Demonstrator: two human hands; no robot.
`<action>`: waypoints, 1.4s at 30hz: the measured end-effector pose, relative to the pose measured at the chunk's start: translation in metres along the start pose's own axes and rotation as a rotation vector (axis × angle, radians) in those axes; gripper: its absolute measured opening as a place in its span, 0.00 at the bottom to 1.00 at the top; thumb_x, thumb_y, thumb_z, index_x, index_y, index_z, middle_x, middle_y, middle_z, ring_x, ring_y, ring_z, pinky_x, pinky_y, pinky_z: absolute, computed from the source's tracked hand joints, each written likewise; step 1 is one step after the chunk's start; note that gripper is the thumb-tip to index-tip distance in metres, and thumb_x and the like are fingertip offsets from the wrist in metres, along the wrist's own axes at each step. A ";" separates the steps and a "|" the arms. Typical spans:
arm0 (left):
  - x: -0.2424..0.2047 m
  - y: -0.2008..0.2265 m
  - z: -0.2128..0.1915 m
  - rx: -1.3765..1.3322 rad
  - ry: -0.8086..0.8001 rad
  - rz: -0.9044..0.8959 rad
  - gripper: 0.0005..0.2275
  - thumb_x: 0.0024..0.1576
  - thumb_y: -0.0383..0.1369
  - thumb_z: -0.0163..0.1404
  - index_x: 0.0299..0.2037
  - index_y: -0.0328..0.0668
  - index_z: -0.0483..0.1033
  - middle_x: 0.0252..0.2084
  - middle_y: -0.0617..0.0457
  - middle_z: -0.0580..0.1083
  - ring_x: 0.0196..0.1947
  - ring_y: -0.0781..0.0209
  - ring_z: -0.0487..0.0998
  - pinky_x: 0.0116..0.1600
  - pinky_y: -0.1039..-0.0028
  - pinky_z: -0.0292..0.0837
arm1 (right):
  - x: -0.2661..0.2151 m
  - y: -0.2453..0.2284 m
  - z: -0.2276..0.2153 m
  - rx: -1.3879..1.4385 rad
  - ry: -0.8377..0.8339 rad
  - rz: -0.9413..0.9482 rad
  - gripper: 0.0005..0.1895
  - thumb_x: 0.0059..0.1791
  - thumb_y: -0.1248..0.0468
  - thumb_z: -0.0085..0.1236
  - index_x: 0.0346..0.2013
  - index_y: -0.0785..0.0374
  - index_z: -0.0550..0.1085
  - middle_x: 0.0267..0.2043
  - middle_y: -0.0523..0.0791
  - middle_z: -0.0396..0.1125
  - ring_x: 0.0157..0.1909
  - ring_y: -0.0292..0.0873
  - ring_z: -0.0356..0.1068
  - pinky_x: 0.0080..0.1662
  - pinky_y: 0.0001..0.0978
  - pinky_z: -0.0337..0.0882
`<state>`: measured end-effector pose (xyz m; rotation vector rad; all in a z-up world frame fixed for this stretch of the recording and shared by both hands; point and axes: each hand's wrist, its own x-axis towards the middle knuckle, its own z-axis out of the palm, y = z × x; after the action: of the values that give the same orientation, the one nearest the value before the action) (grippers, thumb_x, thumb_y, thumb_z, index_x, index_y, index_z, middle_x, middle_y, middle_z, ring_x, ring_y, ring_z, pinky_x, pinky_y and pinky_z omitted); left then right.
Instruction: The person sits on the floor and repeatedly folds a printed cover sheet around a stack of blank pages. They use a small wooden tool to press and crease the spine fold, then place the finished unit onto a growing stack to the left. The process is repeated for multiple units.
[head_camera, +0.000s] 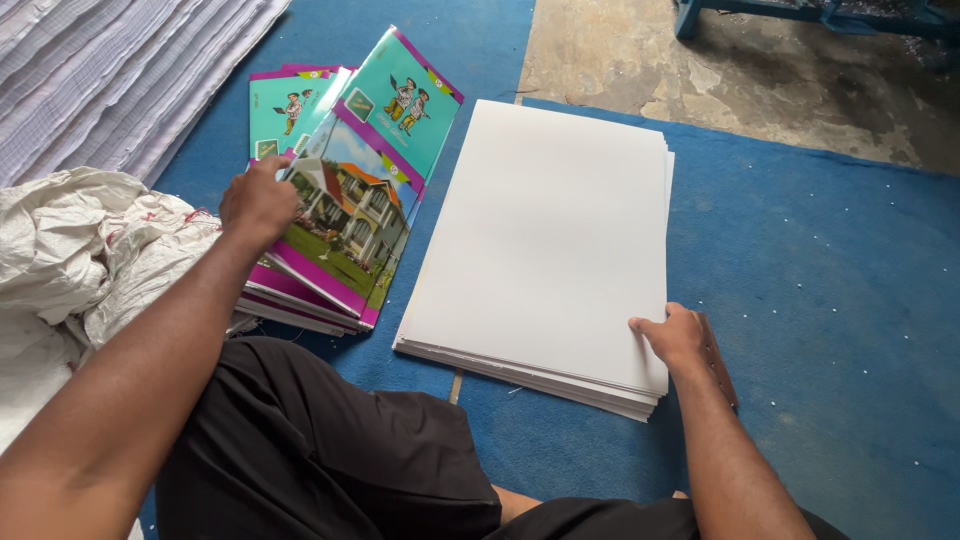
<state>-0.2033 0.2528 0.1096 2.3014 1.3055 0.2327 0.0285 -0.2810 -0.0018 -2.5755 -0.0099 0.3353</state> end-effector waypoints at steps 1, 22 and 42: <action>0.000 -0.005 0.002 -0.002 0.007 0.002 0.24 0.58 0.28 0.41 0.64 0.60 0.71 0.43 0.45 0.81 0.43 0.49 0.82 0.52 0.55 0.74 | 0.000 0.001 0.000 0.002 -0.005 -0.005 0.26 0.43 0.57 0.70 0.51 0.68 0.76 0.44 0.57 0.76 0.45 0.51 0.78 0.49 0.44 0.77; 0.045 -0.066 0.062 0.267 -0.196 -0.118 0.38 0.48 0.54 0.64 0.63 0.36 0.68 0.64 0.33 0.69 0.65 0.37 0.69 0.65 0.50 0.69 | -0.007 -0.009 -0.008 -0.029 -0.031 0.023 0.27 0.43 0.57 0.69 0.52 0.68 0.77 0.45 0.56 0.76 0.46 0.52 0.78 0.50 0.45 0.76; 0.066 -0.094 0.070 0.271 -0.220 -0.259 0.51 0.38 0.61 0.69 0.65 0.30 0.66 0.64 0.31 0.68 0.62 0.36 0.70 0.61 0.51 0.68 | -0.022 -0.029 -0.018 -0.108 -0.038 0.079 0.30 0.43 0.54 0.68 0.56 0.64 0.76 0.49 0.56 0.76 0.50 0.53 0.77 0.54 0.51 0.75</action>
<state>-0.2133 0.3263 -0.0023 2.2597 1.5762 -0.2925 0.0134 -0.2671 0.0327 -2.6809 0.0623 0.4234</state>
